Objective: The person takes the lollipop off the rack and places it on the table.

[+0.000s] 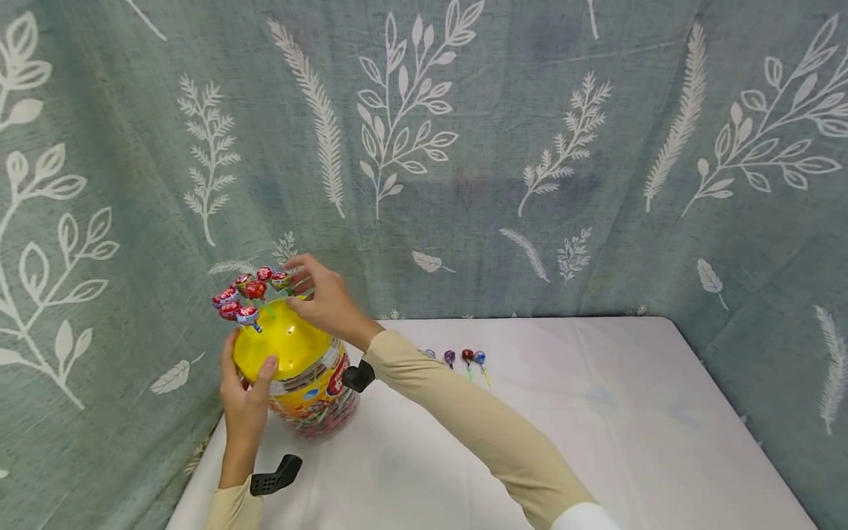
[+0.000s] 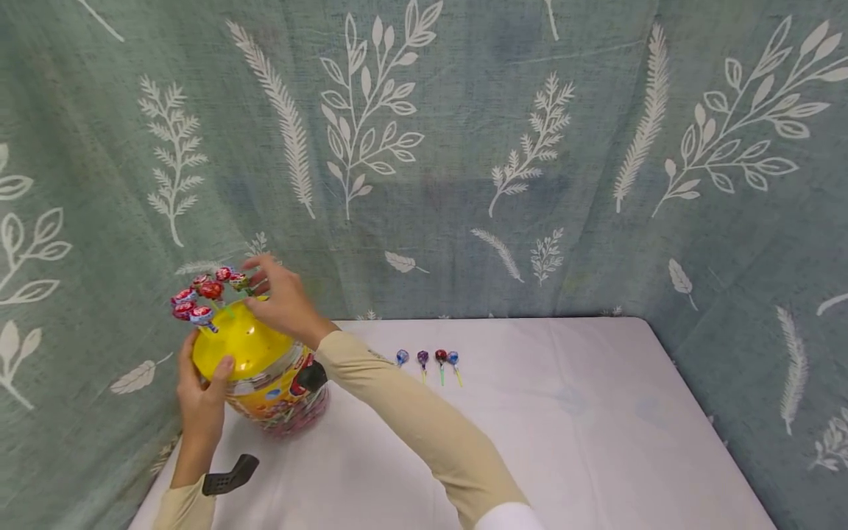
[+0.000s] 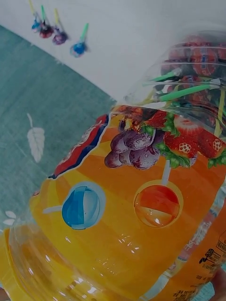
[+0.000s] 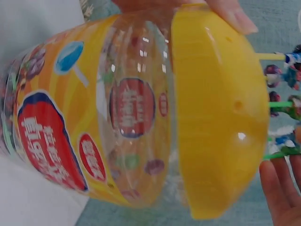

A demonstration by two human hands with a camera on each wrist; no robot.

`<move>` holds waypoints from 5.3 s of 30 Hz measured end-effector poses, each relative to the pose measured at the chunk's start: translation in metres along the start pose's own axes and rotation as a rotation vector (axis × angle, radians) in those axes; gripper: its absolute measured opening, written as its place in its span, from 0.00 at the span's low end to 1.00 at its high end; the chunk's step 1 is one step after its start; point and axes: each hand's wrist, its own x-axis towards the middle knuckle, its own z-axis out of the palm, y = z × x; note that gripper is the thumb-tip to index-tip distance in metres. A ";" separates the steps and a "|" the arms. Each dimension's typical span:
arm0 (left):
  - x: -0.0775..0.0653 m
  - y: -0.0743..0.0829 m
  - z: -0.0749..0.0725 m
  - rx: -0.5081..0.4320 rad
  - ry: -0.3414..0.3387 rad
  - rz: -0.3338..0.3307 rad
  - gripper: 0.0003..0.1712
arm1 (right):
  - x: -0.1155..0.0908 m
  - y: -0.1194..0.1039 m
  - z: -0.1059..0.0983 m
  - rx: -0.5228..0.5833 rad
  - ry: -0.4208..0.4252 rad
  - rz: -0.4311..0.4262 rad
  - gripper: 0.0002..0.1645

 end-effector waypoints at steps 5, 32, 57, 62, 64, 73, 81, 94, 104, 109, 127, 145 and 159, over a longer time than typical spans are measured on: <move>-0.002 -0.005 -0.001 -0.002 0.010 0.010 0.40 | 0.001 0.001 0.009 -0.008 0.036 -0.044 0.19; 0.001 -0.001 0.000 0.000 0.003 0.036 0.40 | 0.009 -0.016 -0.022 -0.005 0.118 -0.184 0.18; 0.001 -0.005 0.000 -0.032 0.009 0.039 0.40 | -0.036 0.002 -0.092 0.010 0.113 -0.076 0.19; 0.000 -0.004 0.000 -0.027 0.011 0.040 0.40 | -0.049 0.007 -0.104 -0.007 0.118 -0.063 0.19; 0.000 -0.003 0.000 -0.026 0.010 0.039 0.40 | -0.055 0.010 -0.109 -0.005 0.114 -0.047 0.20; 0.001 -0.005 0.000 -0.019 0.019 0.026 0.39 | -0.083 -0.004 -0.134 -0.001 0.090 0.026 0.19; 0.002 -0.006 -0.001 -0.035 0.021 0.032 0.39 | -0.105 -0.001 -0.152 0.021 0.087 0.082 0.20; 0.001 -0.005 0.000 -0.023 0.020 0.068 0.39 | -0.135 0.019 -0.175 -0.006 0.121 0.152 0.21; 0.001 -0.004 0.000 -0.013 0.022 0.050 0.39 | -0.159 0.043 -0.184 -0.043 0.170 0.267 0.21; 0.000 -0.003 0.000 -0.023 0.022 0.043 0.40 | -0.171 0.054 -0.187 -0.065 0.191 0.297 0.21; -0.001 -0.003 0.001 0.000 0.028 0.021 0.40 | -0.212 0.157 -0.191 -0.153 0.333 0.499 0.23; -0.001 -0.004 -0.001 -0.022 0.019 0.036 0.41 | -0.230 0.215 -0.175 -0.319 0.329 0.709 0.22; 0.000 -0.002 -0.002 -0.064 0.031 0.054 0.41 | -0.225 0.213 -0.177 -0.487 0.228 0.741 0.23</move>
